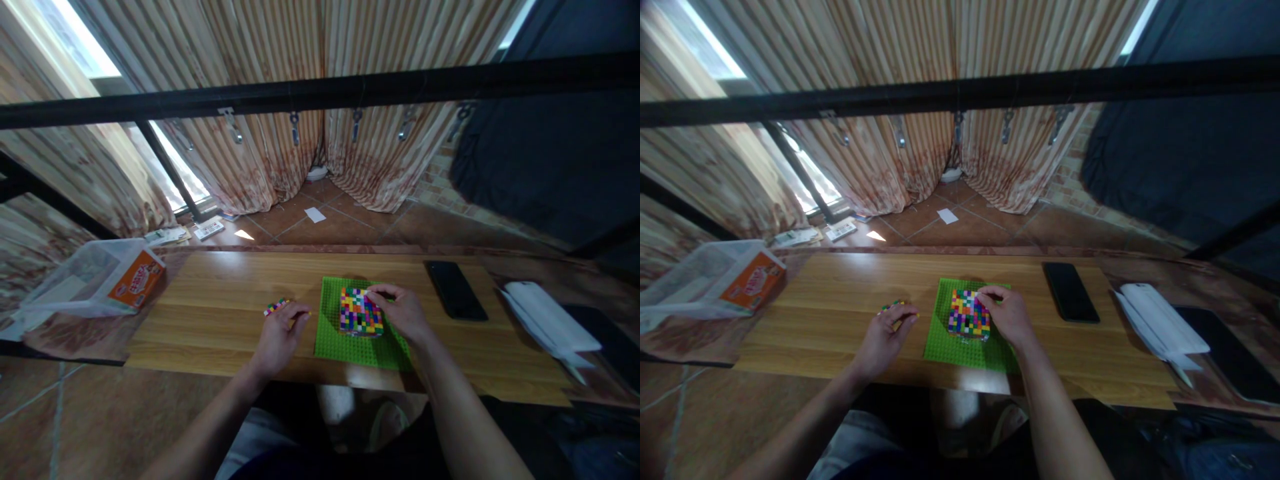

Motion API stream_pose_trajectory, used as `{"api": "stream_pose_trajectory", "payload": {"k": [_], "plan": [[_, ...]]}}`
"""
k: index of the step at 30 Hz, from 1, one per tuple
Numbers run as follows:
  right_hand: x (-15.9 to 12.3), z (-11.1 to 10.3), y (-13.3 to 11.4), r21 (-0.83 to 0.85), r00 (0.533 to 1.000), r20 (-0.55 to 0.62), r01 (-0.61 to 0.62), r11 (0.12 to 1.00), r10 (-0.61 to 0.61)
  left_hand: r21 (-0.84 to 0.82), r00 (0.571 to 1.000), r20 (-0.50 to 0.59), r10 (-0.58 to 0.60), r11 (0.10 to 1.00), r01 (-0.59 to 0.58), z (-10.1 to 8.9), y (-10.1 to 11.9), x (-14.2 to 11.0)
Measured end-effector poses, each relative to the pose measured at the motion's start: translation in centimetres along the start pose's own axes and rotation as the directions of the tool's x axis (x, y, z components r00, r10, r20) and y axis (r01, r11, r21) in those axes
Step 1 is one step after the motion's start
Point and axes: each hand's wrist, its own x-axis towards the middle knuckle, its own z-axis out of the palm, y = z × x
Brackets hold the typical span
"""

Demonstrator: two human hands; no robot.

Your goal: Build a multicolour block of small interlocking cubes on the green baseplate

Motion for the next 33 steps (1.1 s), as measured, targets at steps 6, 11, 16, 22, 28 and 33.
{"api": "stream_pose_trajectory", "payload": {"k": [6,11,16,22,28,33], "plan": [[-1.1,0.0,-1.0,-0.011,0.989,-0.138,0.045,0.999,-0.047,-0.574,0.953,0.041,-0.3,0.774,0.268,2.1,2.1,0.7],[-3.3,0.5,-3.6,-0.127,0.899,-0.167,0.387,0.913,-0.404,-0.772,0.886,0.199,-0.418,0.49,0.405,2.7,3.6,1.0],[-4.6,1.8,-4.4,-0.07,0.885,-0.01,0.463,0.884,-0.465,-0.771,0.915,0.161,-0.37,0.531,0.35,3.4,4.3,1.2],[-4.8,2.7,-4.7,-0.025,0.887,0.021,0.461,0.887,-0.461,-0.697,0.967,0.12,-0.223,0.675,0.242,4.9,4.5,1.2],[-4.4,2.0,-4.0,0.01,0.915,-0.041,0.401,0.916,-0.401,-0.644,0.972,0.094,-0.217,0.731,0.225,5.6,4.7,1.2],[-3.0,-0.4,-2.9,-0.056,0.943,-0.226,0.238,0.97,-0.245,-0.452,0.977,-0.032,-0.212,0.875,0.174,4.1,2.5,0.7]]}}
